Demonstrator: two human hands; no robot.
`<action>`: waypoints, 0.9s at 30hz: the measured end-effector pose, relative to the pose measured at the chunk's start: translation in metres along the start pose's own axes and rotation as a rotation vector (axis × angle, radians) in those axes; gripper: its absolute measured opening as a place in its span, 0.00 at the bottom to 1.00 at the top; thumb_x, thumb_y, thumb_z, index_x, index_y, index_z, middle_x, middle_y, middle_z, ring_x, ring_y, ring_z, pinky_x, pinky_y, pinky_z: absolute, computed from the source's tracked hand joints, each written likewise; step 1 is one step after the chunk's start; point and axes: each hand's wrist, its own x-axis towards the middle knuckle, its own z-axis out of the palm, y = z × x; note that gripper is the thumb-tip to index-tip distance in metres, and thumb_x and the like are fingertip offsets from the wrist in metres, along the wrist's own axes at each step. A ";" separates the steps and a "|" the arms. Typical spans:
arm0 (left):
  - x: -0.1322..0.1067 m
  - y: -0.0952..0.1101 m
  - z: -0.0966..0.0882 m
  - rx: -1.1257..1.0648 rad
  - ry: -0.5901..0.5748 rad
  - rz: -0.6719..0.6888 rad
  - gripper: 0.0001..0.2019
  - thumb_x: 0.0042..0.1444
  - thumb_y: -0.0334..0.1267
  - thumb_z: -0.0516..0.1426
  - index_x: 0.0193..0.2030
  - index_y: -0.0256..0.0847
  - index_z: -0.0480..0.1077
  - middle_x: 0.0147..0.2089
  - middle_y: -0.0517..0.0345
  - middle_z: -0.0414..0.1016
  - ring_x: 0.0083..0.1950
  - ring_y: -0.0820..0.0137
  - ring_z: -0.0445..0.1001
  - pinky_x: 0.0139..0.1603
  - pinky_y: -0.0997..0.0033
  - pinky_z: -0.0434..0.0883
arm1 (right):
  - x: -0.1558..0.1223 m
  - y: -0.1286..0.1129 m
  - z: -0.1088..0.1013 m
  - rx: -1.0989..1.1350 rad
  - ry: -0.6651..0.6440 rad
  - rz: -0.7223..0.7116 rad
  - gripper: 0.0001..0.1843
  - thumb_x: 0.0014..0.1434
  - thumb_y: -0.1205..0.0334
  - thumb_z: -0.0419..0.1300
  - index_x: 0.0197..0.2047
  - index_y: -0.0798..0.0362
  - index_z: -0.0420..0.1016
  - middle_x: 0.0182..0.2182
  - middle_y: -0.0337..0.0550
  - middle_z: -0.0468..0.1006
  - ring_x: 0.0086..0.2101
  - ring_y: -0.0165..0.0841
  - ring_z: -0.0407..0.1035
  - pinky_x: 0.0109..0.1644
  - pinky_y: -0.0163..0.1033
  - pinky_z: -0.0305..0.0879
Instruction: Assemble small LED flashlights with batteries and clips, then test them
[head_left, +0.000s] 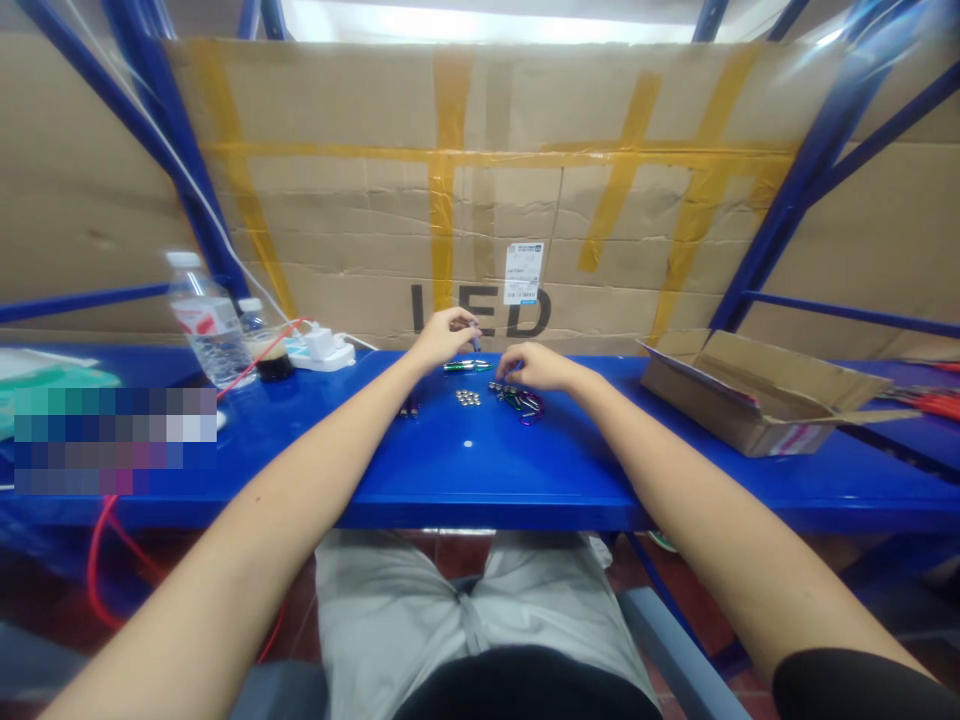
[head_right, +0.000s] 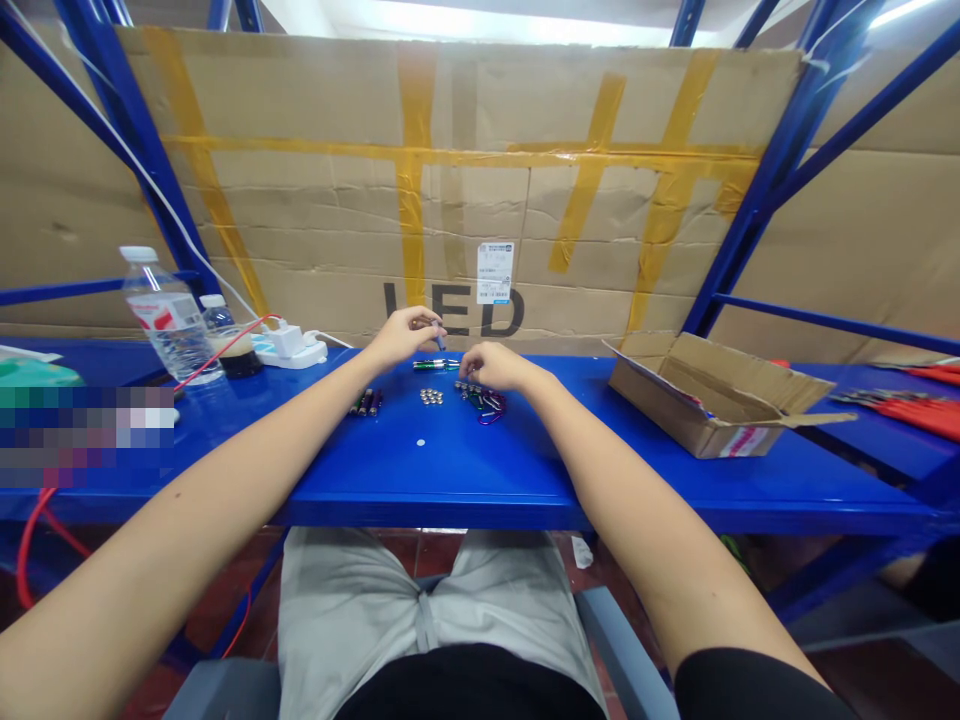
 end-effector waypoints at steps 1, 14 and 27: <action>0.000 0.000 0.000 -0.050 0.002 -0.043 0.06 0.54 0.29 0.61 0.40 0.36 0.72 0.37 0.50 0.78 0.40 0.67 0.78 0.39 0.65 0.77 | -0.001 -0.002 -0.002 -0.033 -0.038 -0.032 0.12 0.46 0.75 0.63 0.31 0.51 0.84 0.32 0.41 0.83 0.34 0.37 0.74 0.42 0.39 0.68; -0.006 -0.001 0.007 -0.192 -0.043 -0.203 0.06 0.55 0.27 0.62 0.40 0.33 0.74 0.36 0.54 0.76 0.35 0.71 0.74 0.37 0.64 0.78 | 0.002 -0.005 0.012 -0.044 0.094 -0.044 0.07 0.52 0.73 0.59 0.30 0.52 0.77 0.30 0.42 0.81 0.33 0.36 0.72 0.39 0.39 0.63; -0.006 -0.009 0.014 0.096 -0.257 0.007 0.07 0.52 0.33 0.64 0.39 0.35 0.77 0.26 0.60 0.74 0.27 0.75 0.69 0.30 0.74 0.64 | 0.007 -0.005 0.009 0.097 0.505 0.035 0.03 0.52 0.68 0.59 0.32 0.52 0.70 0.29 0.40 0.77 0.33 0.35 0.70 0.41 0.41 0.65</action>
